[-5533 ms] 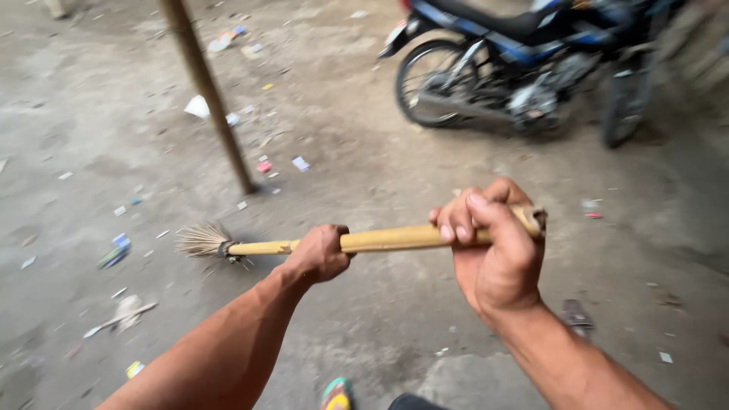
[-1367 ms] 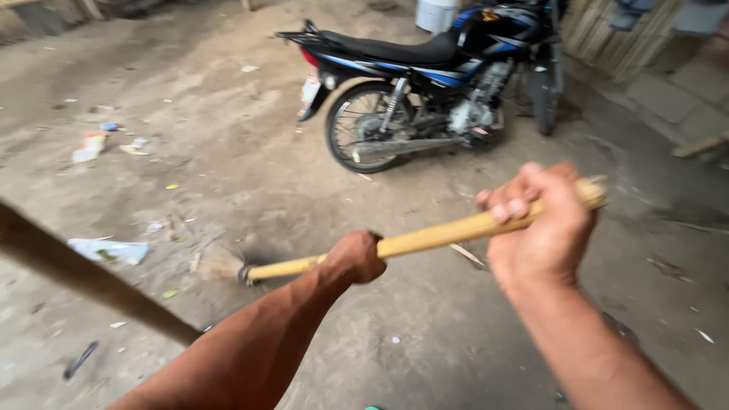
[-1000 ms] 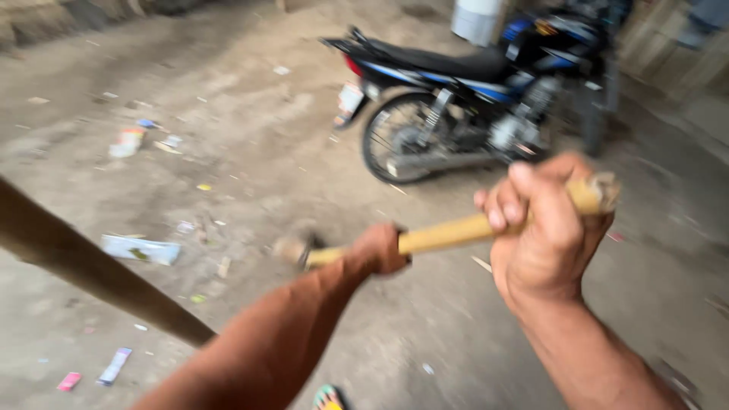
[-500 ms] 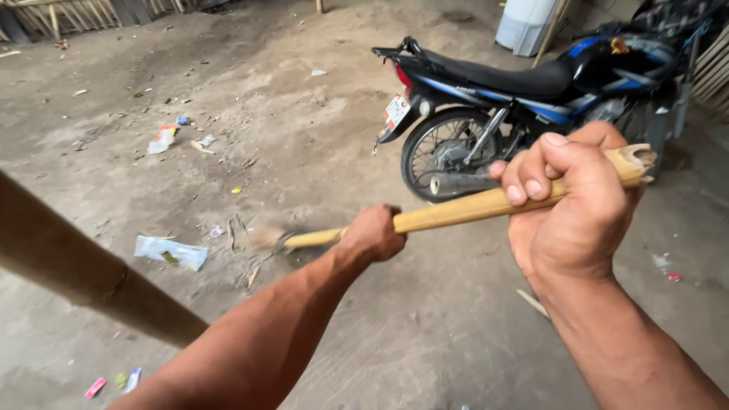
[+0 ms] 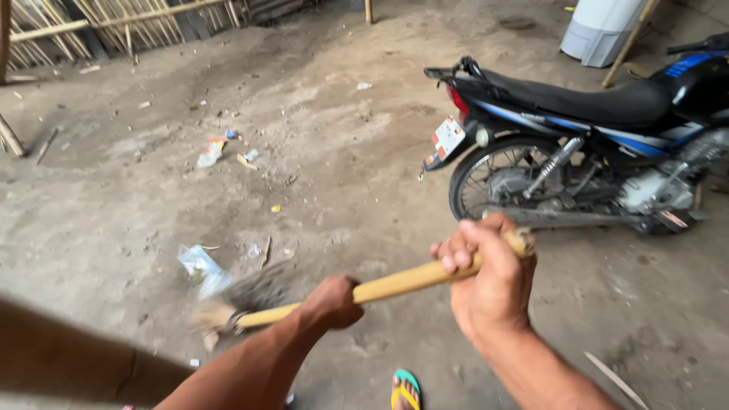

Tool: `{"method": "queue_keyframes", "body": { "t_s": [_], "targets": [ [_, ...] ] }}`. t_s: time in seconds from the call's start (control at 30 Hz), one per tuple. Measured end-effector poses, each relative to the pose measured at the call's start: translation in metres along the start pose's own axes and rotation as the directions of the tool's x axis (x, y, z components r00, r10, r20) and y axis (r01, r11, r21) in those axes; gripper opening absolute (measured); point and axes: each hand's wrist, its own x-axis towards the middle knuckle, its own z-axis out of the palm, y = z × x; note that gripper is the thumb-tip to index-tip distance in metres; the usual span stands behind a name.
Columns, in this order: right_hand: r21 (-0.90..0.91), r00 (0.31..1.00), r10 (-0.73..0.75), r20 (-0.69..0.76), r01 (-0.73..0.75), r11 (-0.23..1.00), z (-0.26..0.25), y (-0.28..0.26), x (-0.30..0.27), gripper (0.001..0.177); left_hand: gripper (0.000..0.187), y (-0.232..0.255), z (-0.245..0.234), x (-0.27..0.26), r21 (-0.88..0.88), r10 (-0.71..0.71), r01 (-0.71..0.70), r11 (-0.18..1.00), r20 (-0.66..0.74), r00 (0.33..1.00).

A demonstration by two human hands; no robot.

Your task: The recorder is using a bamboo broom to sweep debris from a dirt and concrete floor in an outdoor area.

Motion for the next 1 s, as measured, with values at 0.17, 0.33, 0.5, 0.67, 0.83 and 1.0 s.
{"method": "queue_keyframes", "body": {
  "t_s": [0.17,0.33,0.5,0.67,0.83,1.0],
  "targets": [
    [0.023,0.999,0.002,0.054,-0.003,1.000,-0.006,-0.009,0.080,0.024,0.034,0.031,-0.041,0.049,-0.101,-0.053,0.043,0.994,-0.096,0.994],
    [-0.021,0.976,-0.175,0.132,0.180,0.983,0.008,-0.046,0.125,0.020,0.032,0.085,-0.092,0.115,-0.105,0.089,-0.114,0.988,-0.218,0.972],
    [-0.124,0.900,-0.336,0.279,0.380,0.916,0.028,-0.025,0.120,0.016,0.029,0.085,-0.110,0.147,-0.170,0.238,-0.274,0.946,-0.206,0.949],
    [-0.080,0.932,-0.261,0.249,0.289,0.954,0.062,0.043,0.133,0.017,0.031,0.000,-0.099,0.159,-0.129,0.223,-0.243,0.961,-0.151,0.963],
    [-0.020,0.997,-0.069,0.047,0.070,0.997,0.095,0.108,0.137,0.019,0.031,-0.086,-0.121,0.126,-0.051,0.001,0.000,0.999,0.029,1.000],
    [0.021,0.998,-0.056,-0.040,0.057,0.998,0.103,0.127,0.168,0.022,0.029,-0.110,-0.143,0.145,-0.027,-0.031,0.032,0.999,0.020,0.999]
  ]
}}
